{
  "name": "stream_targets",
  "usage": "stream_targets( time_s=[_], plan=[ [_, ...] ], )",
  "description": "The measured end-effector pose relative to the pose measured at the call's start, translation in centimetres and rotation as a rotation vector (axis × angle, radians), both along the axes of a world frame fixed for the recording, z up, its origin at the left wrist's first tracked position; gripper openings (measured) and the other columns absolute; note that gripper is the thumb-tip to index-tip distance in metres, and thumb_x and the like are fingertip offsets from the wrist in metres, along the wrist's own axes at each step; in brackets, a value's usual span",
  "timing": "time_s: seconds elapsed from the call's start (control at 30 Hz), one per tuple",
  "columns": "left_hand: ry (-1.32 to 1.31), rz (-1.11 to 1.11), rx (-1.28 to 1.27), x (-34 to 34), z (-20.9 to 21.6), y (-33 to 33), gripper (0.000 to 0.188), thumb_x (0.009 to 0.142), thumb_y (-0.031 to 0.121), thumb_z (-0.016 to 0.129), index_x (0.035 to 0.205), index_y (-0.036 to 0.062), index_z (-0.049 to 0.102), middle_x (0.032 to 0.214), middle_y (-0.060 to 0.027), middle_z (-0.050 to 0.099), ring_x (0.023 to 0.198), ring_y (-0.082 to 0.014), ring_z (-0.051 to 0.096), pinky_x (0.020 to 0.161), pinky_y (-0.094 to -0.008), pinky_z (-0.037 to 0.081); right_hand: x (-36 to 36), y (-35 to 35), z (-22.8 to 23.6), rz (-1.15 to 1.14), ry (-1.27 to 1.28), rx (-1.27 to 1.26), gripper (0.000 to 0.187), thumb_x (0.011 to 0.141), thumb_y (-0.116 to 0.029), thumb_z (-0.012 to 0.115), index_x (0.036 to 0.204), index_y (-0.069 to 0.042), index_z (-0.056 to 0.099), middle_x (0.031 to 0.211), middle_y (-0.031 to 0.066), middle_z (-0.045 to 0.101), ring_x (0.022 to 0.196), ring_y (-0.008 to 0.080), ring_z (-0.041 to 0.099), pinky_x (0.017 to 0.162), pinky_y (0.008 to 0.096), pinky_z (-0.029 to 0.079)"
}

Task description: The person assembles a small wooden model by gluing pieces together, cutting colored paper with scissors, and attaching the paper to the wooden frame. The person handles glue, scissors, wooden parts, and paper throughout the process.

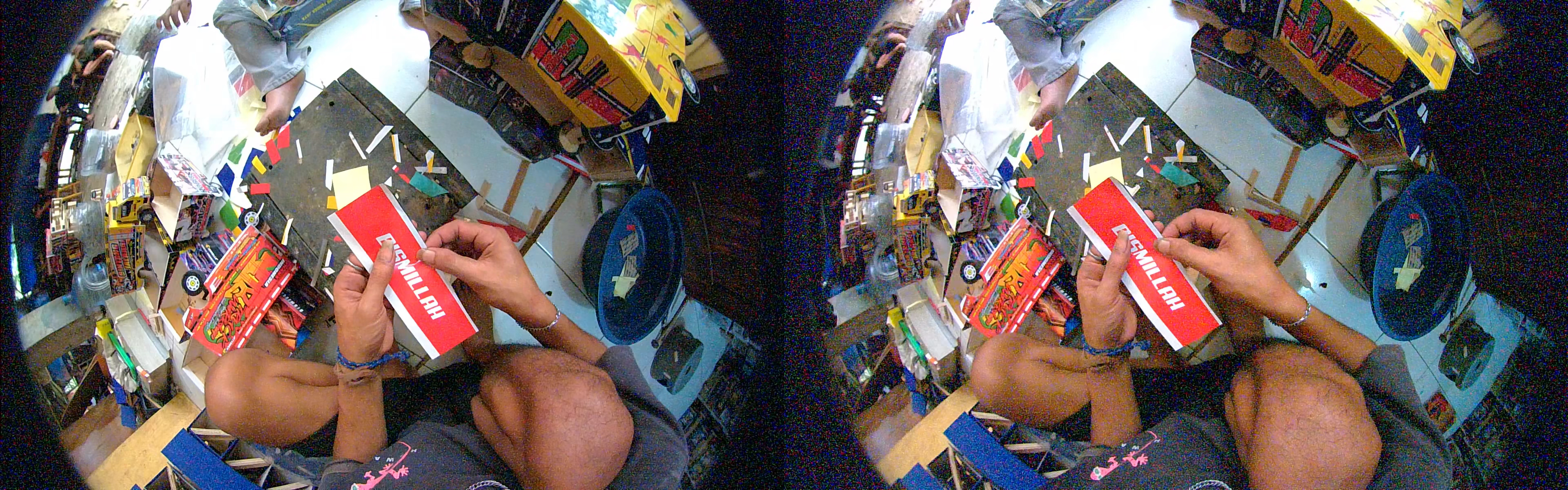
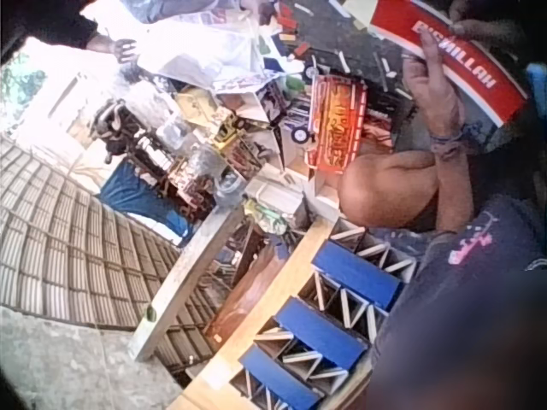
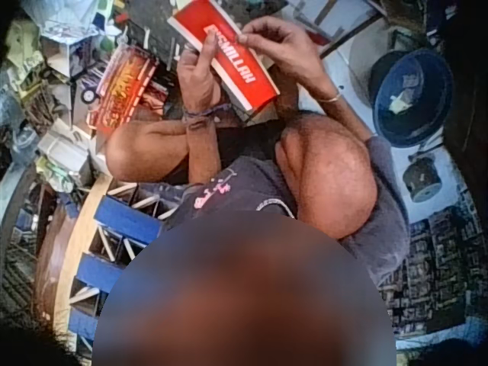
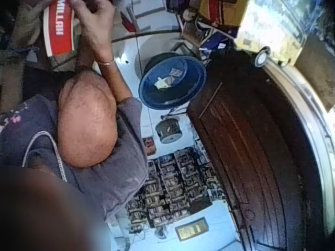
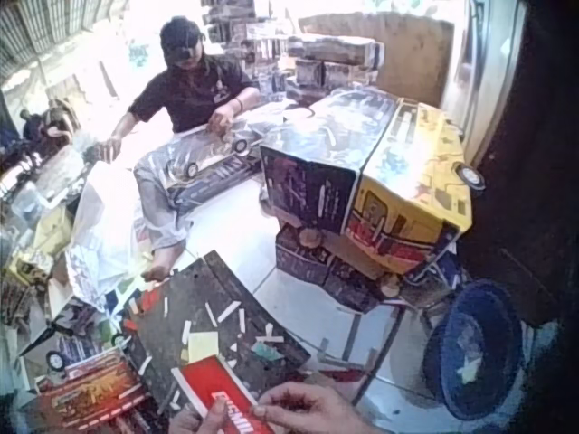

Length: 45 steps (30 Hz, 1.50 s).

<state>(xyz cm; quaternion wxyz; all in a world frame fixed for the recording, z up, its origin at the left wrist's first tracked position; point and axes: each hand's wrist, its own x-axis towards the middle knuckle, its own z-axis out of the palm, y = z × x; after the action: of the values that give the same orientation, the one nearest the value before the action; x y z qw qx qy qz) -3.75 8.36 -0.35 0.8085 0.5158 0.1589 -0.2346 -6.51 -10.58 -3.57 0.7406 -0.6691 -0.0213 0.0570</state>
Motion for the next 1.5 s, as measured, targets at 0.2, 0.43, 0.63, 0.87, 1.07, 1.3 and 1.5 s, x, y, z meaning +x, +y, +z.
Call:
stream_targets(
  time_s=[0.2, 0.43, 0.63, 0.87, 1.07, 1.3, 1.5],
  plan=[
    [-0.093, 0.021, 0.022, 0.2, -0.3, -0.1, 0.035, 0.103, 0.012, 0.057, 0.134, -0.0012, 0.051, 0.129, -0.0203, 0.063, 0.115, -0.0268, 0.065, 0.098, -0.0400, 0.054, 0.3, 0.1, 0.5, 0.016, -0.001, -0.048, 0.027, 0.098, -0.030, 0.069, 0.111, -0.007, 0.069, 0.094, 0.0042, 0.070, 0.086, 0.0140, 0.069, 0.074, 0.0297, 0.056],
    [-0.174, 0.130, -0.007, 0.5, 0.0, -0.4, 0.029, 0.103, 0.009, 0.056, 0.130, -0.0017, 0.051, 0.124, -0.0190, 0.066, 0.110, -0.0229, 0.066, 0.095, -0.0368, 0.054, -0.2, 1.3, 0.2, 0.141, 0.027, -0.033, 0.029, 0.096, -0.032, 0.071, 0.109, -0.007, 0.069, 0.092, 0.0029, 0.070, 0.082, 0.0106, 0.068, 0.071, 0.0274, 0.055],
    [-0.208, 0.148, 0.013, 0.6, 0.0, -0.2, 0.030, 0.103, 0.009, 0.056, 0.130, -0.0025, 0.051, 0.125, -0.0199, 0.065, 0.111, -0.0228, 0.066, 0.096, -0.0368, 0.053, -0.2, 1.5, 0.0, 0.123, 0.030, -0.110, 0.032, 0.094, -0.037, 0.073, 0.106, -0.007, 0.072, 0.089, 0.0032, 0.071, 0.078, 0.0101, 0.067, 0.069, 0.0264, 0.054],
    [-0.179, 0.181, -0.017, 0.8, -0.4, 0.2, 0.030, 0.100, 0.006, 0.060, 0.128, -0.0015, 0.053, 0.124, -0.0179, 0.066, 0.106, -0.0199, 0.067, 0.093, -0.0343, 0.055, 0.0, 1.8, 0.0, 0.143, 0.086, -0.157, 0.033, 0.094, -0.036, 0.072, 0.105, -0.005, 0.074, 0.089, 0.0049, 0.072, 0.079, 0.0118, 0.068, 0.069, 0.0273, 0.054],
    [-0.107, 0.180, 0.114, 0.7, -0.8, 0.8, 0.029, 0.093, 0.001, 0.069, 0.121, -0.0015, 0.060, 0.113, -0.0139, 0.071, 0.099, -0.0165, 0.069, 0.089, -0.0312, 0.056, -0.4, 1.9, -0.4, 0.159, 0.099, -0.109, 0.026, 0.097, -0.029, 0.069, 0.105, -0.005, 0.074, 0.092, 0.0066, 0.073, 0.084, 0.0139, 0.070, 0.073, 0.0289, 0.056],
    [-0.119, 0.315, 0.132, 1.3, -1.0, 1.7, 0.026, 0.093, 0.001, 0.070, 0.117, -0.0007, 0.061, 0.109, -0.0131, 0.072, 0.094, -0.0161, 0.071, 0.082, -0.0315, 0.058, -0.4, 1.4, -0.9, 0.120, -0.012, -0.056, 0.024, 0.098, -0.027, 0.068, 0.107, -0.005, 0.074, 0.093, 0.0061, 0.074, 0.085, 0.0136, 0.071, 0.071, 0.0289, 0.057],
    [-0.140, 0.302, 0.149, 1.4, -0.9, 2.0, 0.024, 0.093, 0.002, 0.070, 0.116, -0.0006, 0.062, 0.109, -0.0126, 0.072, 0.094, -0.0155, 0.071, 0.083, -0.0311, 0.058, -0.7, 1.1, -1.2, 0.157, 0.015, -0.169, 0.025, 0.099, -0.028, 0.067, 0.108, -0.006, 0.074, 0.094, 0.0049, 0.075, 0.085, 0.0127, 0.070, 0.071, 0.0288, 0.056]
  ],
)
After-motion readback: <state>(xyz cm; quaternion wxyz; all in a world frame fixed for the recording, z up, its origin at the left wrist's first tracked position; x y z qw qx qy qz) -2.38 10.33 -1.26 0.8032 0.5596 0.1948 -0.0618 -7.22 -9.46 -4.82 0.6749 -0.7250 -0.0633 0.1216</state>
